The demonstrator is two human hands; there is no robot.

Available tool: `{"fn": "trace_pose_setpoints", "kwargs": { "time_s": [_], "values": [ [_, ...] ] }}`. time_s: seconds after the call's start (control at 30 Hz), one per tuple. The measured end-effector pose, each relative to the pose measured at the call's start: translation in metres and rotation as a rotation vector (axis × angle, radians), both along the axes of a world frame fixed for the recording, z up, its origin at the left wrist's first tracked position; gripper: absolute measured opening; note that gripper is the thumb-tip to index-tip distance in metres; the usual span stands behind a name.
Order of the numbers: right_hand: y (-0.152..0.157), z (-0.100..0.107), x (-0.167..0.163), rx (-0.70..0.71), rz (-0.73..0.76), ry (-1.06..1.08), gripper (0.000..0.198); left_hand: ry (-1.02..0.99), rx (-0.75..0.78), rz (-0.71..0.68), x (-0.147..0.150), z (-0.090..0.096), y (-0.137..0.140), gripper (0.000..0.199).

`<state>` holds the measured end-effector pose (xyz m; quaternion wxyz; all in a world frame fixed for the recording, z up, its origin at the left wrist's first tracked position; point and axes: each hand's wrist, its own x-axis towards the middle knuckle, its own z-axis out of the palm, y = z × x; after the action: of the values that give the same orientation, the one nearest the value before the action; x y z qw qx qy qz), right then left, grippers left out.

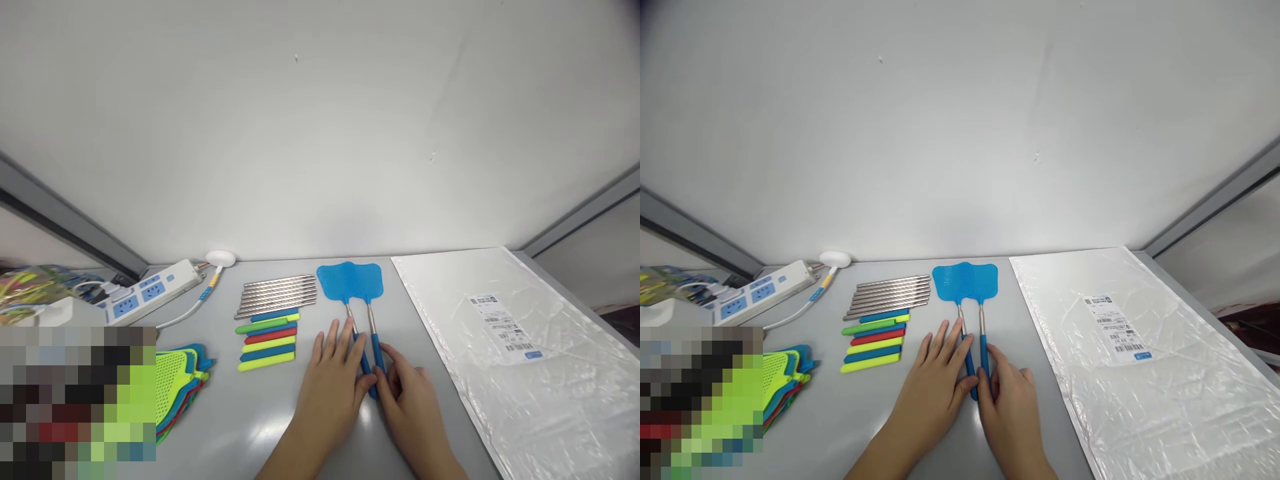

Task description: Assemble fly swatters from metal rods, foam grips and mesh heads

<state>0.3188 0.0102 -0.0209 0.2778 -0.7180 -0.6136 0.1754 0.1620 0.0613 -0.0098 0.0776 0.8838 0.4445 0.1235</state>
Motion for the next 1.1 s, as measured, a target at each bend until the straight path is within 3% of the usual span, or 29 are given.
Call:
{"fn": "trace_pose_setpoints", "kwargs": {
  "time_s": [0.47,0.6,0.7,0.83,0.93,1.1],
  "values": [
    [0.001,0.000,-0.003,0.007,0.008,-0.048,0.045,-0.124,0.009,0.022,-0.002,-0.004,-0.008,0.056],
    [-0.004,0.001,-0.004,0.032,-0.007,-0.045,0.047,-0.187,0.009,0.033,-0.003,0.007,-0.015,0.056],
    [-0.015,0.002,-0.004,0.059,-0.117,-0.034,0.046,-0.245,-0.014,-0.024,-0.019,0.025,-0.025,0.054],
    [-0.031,0.007,-0.010,0.107,-0.240,-0.048,0.039,-0.262,-0.015,-0.040,-0.069,0.040,-0.041,0.040],
    [-0.028,0.017,-0.025,0.162,-0.092,-0.096,0.034,-0.219,-0.005,0.079,-0.110,0.032,-0.052,0.038],
    [0.022,0.056,-0.069,0.309,0.499,-0.279,0.023,-0.133,0.035,0.250,-0.141,0.012,-0.061,0.044]
  ]
}}
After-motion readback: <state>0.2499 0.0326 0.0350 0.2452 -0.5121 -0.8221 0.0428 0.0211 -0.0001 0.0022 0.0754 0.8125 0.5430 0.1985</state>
